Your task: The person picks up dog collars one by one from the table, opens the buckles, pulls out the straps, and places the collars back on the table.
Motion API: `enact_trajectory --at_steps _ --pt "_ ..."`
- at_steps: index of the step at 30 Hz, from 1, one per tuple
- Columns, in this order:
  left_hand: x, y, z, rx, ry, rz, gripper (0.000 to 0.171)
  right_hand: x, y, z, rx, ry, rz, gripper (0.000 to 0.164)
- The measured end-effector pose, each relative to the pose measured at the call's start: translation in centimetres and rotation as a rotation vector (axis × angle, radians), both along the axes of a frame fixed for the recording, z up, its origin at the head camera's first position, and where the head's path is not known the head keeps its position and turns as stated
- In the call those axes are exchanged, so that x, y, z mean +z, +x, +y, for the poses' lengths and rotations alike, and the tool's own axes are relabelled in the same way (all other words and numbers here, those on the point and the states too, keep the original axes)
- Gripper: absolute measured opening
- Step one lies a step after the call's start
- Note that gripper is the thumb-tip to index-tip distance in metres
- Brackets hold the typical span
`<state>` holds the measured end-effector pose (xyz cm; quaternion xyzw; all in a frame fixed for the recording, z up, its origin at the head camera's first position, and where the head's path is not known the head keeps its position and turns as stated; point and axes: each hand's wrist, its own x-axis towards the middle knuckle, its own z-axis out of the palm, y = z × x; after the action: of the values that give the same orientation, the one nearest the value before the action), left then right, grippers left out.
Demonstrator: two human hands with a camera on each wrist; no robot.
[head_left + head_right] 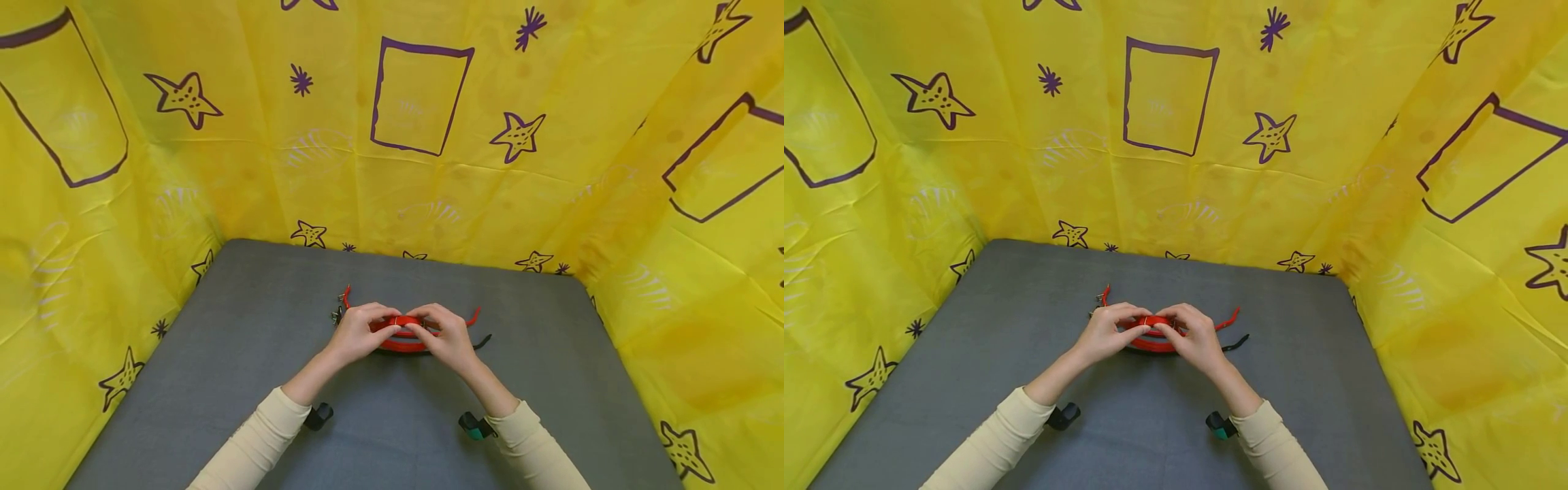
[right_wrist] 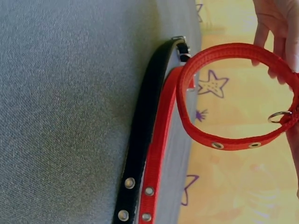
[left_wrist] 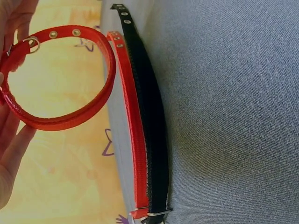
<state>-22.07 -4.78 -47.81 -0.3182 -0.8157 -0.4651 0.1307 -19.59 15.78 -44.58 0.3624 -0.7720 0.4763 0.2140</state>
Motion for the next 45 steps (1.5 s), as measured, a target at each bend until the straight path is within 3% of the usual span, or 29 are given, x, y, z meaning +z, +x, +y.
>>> enact_trajectory --at_steps 10,31,45 --pt "-0.3 0.0 0.0 -0.007 0.066 -0.018 0.022 -0.5 0.1 0.2 -0.013 -0.055 -0.123 0.018" --pt "-0.3 -0.1 -0.4 0.033 0.05 -0.033 0.02 -1.1 0.3 -0.7 -0.096 -0.089 -0.146 0.018" --pt "-0.4 -0.2 -0.4 0.035 0.043 -0.041 0.019 -0.9 0.6 -0.9 -0.102 -0.116 -0.193 0.018"
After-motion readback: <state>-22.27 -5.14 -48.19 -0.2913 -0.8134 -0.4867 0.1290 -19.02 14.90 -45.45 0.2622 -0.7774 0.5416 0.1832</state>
